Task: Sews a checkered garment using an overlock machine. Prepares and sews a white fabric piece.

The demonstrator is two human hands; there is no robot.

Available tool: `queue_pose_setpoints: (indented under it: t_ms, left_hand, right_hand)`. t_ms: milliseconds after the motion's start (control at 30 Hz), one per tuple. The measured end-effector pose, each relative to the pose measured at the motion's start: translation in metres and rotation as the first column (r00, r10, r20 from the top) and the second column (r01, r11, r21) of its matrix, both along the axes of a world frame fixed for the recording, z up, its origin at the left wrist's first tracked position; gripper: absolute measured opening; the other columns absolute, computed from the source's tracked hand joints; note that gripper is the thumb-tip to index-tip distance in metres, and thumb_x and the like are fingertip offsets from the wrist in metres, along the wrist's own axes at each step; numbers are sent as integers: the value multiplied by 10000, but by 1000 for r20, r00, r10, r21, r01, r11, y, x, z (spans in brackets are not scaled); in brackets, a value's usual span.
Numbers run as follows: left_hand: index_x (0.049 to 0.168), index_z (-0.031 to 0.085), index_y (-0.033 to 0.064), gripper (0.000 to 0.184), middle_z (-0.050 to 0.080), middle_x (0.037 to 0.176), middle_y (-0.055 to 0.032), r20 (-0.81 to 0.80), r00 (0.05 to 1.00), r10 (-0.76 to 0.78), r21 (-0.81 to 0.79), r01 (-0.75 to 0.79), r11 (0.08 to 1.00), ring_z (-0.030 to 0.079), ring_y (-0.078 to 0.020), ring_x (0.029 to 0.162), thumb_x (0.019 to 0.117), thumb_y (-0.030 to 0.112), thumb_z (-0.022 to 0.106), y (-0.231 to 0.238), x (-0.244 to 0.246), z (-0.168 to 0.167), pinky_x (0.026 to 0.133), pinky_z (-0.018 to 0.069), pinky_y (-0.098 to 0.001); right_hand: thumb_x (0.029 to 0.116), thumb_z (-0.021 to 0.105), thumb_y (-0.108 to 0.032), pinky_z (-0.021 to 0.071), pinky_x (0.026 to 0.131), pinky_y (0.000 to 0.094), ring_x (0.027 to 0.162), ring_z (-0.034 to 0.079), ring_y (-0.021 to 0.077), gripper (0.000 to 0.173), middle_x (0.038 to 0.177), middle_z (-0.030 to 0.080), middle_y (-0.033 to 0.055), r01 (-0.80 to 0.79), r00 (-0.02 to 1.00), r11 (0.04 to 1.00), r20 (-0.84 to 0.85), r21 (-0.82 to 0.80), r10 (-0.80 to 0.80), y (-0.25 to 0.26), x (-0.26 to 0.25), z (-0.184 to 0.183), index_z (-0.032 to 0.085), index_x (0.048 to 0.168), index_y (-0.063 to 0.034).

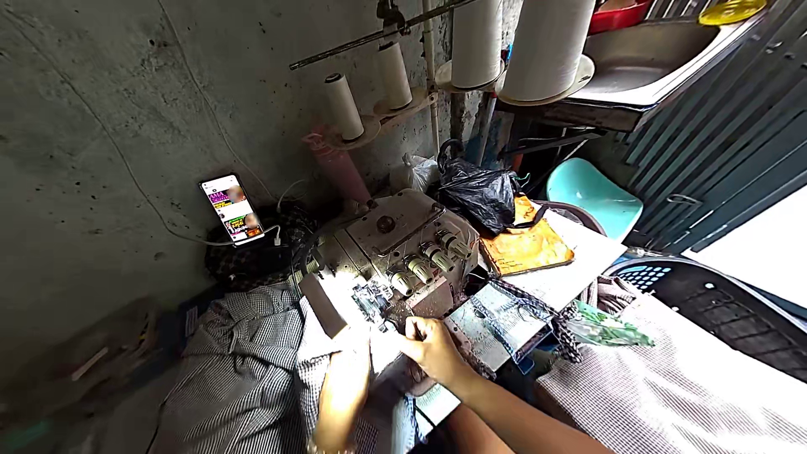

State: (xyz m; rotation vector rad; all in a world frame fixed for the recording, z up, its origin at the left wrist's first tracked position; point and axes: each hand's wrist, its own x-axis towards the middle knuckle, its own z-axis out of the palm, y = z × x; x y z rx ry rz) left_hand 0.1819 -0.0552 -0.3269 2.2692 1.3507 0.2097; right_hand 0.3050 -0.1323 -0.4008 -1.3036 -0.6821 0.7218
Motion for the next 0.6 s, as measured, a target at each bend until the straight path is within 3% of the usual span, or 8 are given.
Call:
queue_pose_setpoints:
  t_ms: [67,133,200,300,400,500,533,600]
  left_hand:
    - [1258,649,-79,454,662,1241,-278,-91,996,-17,-39,13,999,604,-386,1240,1110,280,414,11,7,9,1079,412,-545]
    - [1315,614,-75,447,628,1315,-279,-101,995,4,-40,-8,999,569,-383,1296,1105,272,427,23,9,6,1111,389,-537]
    - [1315,601,-76,440,625,1314,-275,-86,994,62,-20,-64,998,576,-371,1288,1091,277,463,33,9,1,1100,407,-528]
    - [1340,584,-79,432,611,1340,-280,-72,994,84,12,-83,996,562,-368,1316,1098,248,439,37,3,-5,1122,397,-512]
    - [1243,639,-129,348,656,1237,-317,87,993,77,126,-88,988,609,-415,1238,1065,115,466,32,-14,-19,1096,423,-515]
    - [1192,653,-146,342,673,1163,-339,63,991,120,186,-130,974,642,-451,1170,1063,89,442,23,-26,-12,1036,458,-554]
    - [1213,639,-155,367,672,1164,-342,102,982,156,203,-174,963,645,-448,1169,1080,111,423,20,-29,-11,1034,460,-551]
    - [1210,647,-164,395,696,1117,-332,269,946,180,304,-260,917,682,-437,1117,1079,136,426,17,-37,-16,987,501,-538]
  right_hand:
    - [830,695,-114,268,482,153,480,328,-55,344,538,360,-143,27,1000,999,-3,25,-27,-1,-4,0,437,615,-191]
    - [849,683,-154,281,489,140,493,347,-70,322,550,376,-155,60,997,996,36,66,-63,-10,-10,-9,451,628,-194]
    - [890,697,-282,306,499,131,507,369,-78,348,559,397,-149,106,984,990,137,92,-118,-23,-17,-30,478,641,-177]
    - [944,678,-470,351,488,173,497,406,-1,499,544,449,-39,114,902,991,412,64,-130,-47,-21,-65,562,676,-66]
    - [933,623,-600,432,499,274,529,498,91,555,635,571,25,41,838,999,545,-32,-17,-63,-21,-57,666,898,-47]
    - [1057,442,-458,592,701,366,841,713,160,490,1050,740,86,-27,719,999,694,-28,39,-59,-21,-22,660,1233,-56]
    - [1057,428,-382,593,677,366,847,721,176,441,1063,736,94,1,648,1000,762,9,-7,-53,-23,-10,679,1222,-60]
    - [1014,475,-312,541,502,343,655,674,194,357,907,695,98,89,469,991,874,99,-130,-35,-27,11,735,1045,-69]
